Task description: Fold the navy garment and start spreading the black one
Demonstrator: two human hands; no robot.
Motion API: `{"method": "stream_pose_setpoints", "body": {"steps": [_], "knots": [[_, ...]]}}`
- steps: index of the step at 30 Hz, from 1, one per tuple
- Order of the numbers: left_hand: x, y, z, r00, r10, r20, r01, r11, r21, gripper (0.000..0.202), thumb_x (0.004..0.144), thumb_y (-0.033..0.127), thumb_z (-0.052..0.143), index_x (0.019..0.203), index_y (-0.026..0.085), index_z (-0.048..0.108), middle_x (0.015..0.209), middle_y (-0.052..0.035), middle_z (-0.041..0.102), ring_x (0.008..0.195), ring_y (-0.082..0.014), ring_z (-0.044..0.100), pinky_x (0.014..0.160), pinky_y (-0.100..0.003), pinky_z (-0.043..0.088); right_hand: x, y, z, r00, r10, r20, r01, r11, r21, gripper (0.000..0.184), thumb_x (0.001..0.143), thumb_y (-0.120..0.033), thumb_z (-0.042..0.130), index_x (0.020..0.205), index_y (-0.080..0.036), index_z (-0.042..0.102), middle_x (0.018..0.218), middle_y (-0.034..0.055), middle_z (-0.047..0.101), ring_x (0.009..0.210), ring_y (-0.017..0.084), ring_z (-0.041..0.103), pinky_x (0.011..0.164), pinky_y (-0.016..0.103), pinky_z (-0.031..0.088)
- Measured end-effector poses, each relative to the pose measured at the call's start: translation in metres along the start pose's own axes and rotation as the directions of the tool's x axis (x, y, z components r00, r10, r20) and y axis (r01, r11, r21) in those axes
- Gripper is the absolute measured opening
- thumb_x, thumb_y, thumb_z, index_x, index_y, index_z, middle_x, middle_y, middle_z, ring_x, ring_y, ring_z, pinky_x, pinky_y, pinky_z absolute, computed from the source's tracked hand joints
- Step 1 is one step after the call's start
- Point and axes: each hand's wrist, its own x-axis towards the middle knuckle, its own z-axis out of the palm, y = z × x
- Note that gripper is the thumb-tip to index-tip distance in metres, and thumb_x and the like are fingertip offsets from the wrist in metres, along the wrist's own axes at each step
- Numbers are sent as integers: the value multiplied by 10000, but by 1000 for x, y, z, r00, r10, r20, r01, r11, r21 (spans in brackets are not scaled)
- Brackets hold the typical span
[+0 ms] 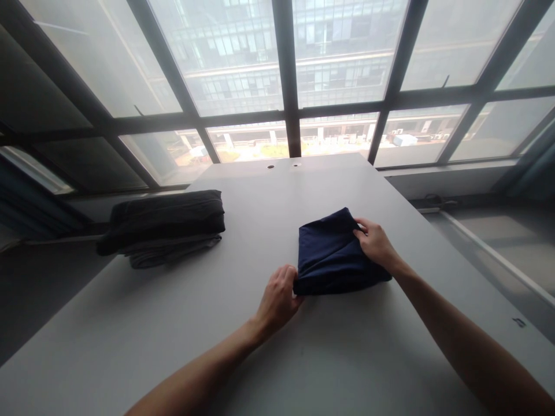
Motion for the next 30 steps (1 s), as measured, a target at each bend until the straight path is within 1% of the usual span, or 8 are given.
{"method": "stream_pose_setpoints", "body": {"steps": [4, 8, 12, 16, 20, 23, 27, 30], "knots": [[-3, 0, 2, 999, 18, 49, -9, 983, -181, 237, 777, 104, 611, 951, 225, 504, 933, -29, 581, 849, -203, 558, 765, -317, 471, 0, 3, 1, 1000, 11, -4, -11, 1000, -11, 371, 898, -217, 559, 1236, -177, 706, 1125, 100, 768, 1032, 262, 723, 958, 367, 533], [-4, 1, 1, 1000, 1, 17, 3, 973, -232, 199, 780, 62, 578, 826, 225, 473, 818, 1, 550, 740, -166, 520, 674, -270, 427, 2, 10, 2, 999, 48, 15, -48, 999, -9, 399, 881, -234, 577, 1255, -164, 698, 1130, 109, 767, 1029, 265, 724, 938, 365, 547], [-2, 7, -3, 998, 32, -53, -36, 995, -90, 241, 795, 46, 555, 726, 226, 412, 744, 4, 481, 681, -166, 448, 633, -275, 394, 4, 14, 3, 998, 48, 48, -49, 999, 21, 405, 877, -245, 577, 1251, -158, 704, 1170, 115, 755, 1061, 271, 716, 923, 363, 556], [-6, 9, 0, 988, 126, -91, -122, 991, 56, 234, 779, -16, 518, 817, 215, 510, 930, -55, 510, 831, -199, 494, 709, -294, 468, 5, 16, 5, 999, 39, 18, -39, 999, 5, 391, 883, -236, 563, 1232, -141, 712, 1151, 134, 757, 1039, 275, 719, 928, 376, 549], [-13, 5, 7, 948, 316, 45, -318, 945, 79, 330, 846, -76, 431, 878, 215, 585, 934, -47, 503, 804, -171, 505, 662, -248, 483, 2, 18, 5, 998, 59, 5, -59, 996, -63, 382, 892, -231, 561, 1235, -163, 715, 1125, 130, 764, 1032, 271, 722, 931, 367, 543], [-15, 2, 8, 895, 409, 176, -420, 907, 32, 382, 877, -78, 425, 977, 230, 626, 1005, -47, 541, 845, -161, 550, 696, -240, 511, 0, 17, 2, 995, 97, -10, -96, 964, -250, 353, 886, -251, 592, 1189, -150, 742, 1092, 165, 765, 1019, 309, 722, 939, 399, 532], [-15, 2, 5, 930, 332, 159, -332, 943, -27, 440, 903, 7, 503, 1252, 264, 578, 1115, -63, 556, 904, -174, 594, 785, -285, 560, -1, 14, -2, 996, 91, -7, -87, 921, -379, 309, 892, -259, 592, 1118, -151, 773, 1080, 181, 764, 998, 323, 720, 927, 406, 525], [-14, 2, 6, 971, 229, 72, -225, 972, -65, 374, 923, 46, 491, 1223, 248, 588, 1002, -44, 558, 800, -152, 579, 731, -260, 555, 0, 10, -4, 998, 47, -34, -55, 961, -270, 305, 888, -250, 582, 1112, -179, 778, 1073, 134, 775, 985, 287, 721, 917, 375, 530]]}}
